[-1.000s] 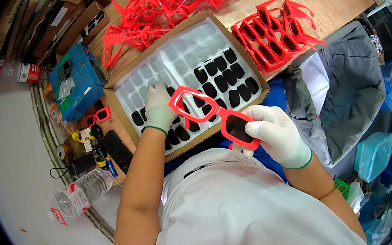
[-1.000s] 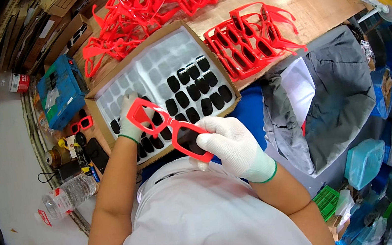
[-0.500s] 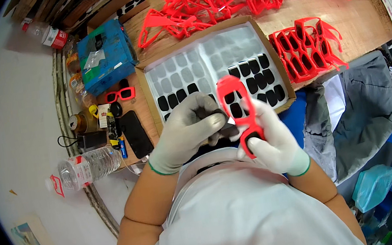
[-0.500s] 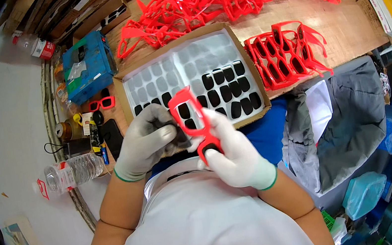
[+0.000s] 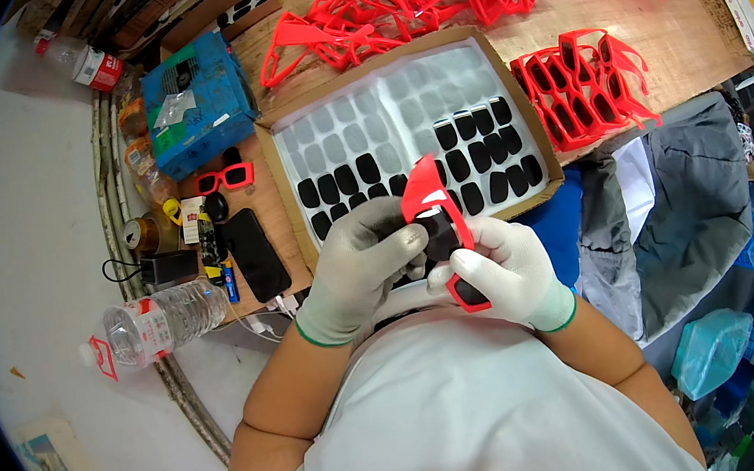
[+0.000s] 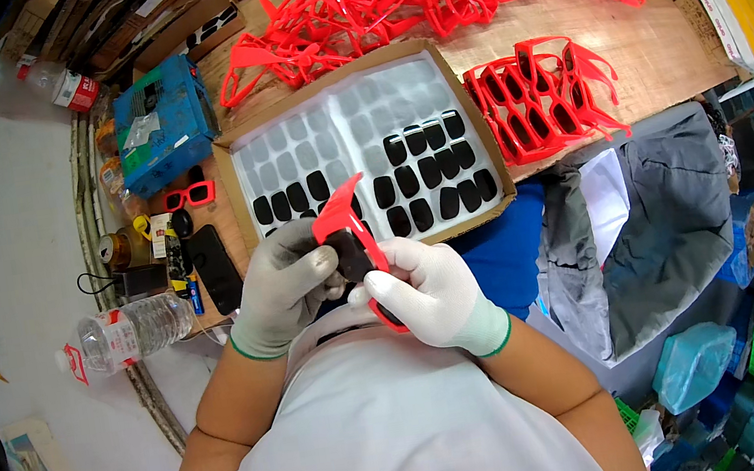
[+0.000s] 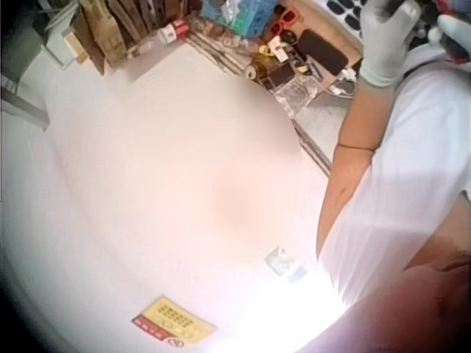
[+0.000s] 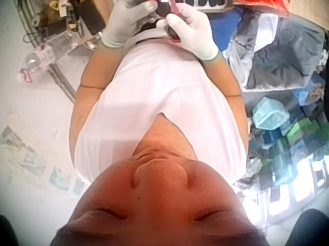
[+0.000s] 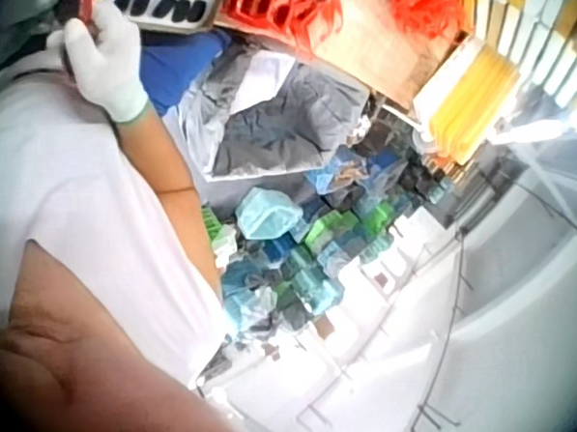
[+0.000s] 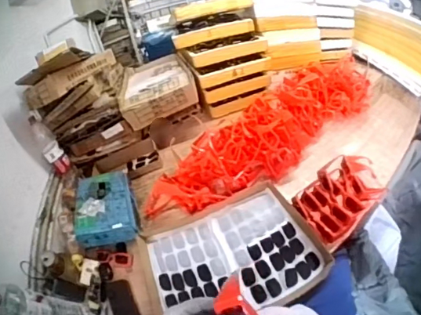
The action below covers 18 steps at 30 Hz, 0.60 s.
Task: The person assembles red-framed sunglasses by inserting black lenses into the frames. They repeatedly pick up a frame, place a lens into each side, and set the completed pair aside. The process is repeated for multiple units.
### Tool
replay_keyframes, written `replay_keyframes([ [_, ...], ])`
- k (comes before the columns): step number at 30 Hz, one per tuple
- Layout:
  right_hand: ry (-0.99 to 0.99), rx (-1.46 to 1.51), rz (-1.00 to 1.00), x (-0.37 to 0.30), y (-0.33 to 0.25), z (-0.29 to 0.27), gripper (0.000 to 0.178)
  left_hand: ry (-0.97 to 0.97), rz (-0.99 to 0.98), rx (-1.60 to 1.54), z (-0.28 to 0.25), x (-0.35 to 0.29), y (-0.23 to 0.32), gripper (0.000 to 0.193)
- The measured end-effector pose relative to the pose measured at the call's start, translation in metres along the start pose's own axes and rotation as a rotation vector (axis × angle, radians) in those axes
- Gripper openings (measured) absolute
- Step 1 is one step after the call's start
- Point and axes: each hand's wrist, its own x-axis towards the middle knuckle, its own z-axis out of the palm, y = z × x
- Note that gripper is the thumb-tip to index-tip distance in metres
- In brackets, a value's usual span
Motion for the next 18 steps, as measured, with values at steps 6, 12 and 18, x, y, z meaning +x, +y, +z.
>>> replay_keyframes([
  [6,-0.062,0.124,0.017,0.002,0.009,0.001,0.021,-0.001,0.039,0.143,0.002,-0.004,-0.002,0.024],
  [12,-0.105,0.218,0.015,0.001,0.01,0.002,0.023,0.011,0.003,0.198,0.015,-0.008,0.001,0.022],
  [18,-0.069,0.228,-0.001,0.0,0.009,0.004,0.023,0.084,0.117,0.368,0.016,-0.008,-0.005,0.02],
])
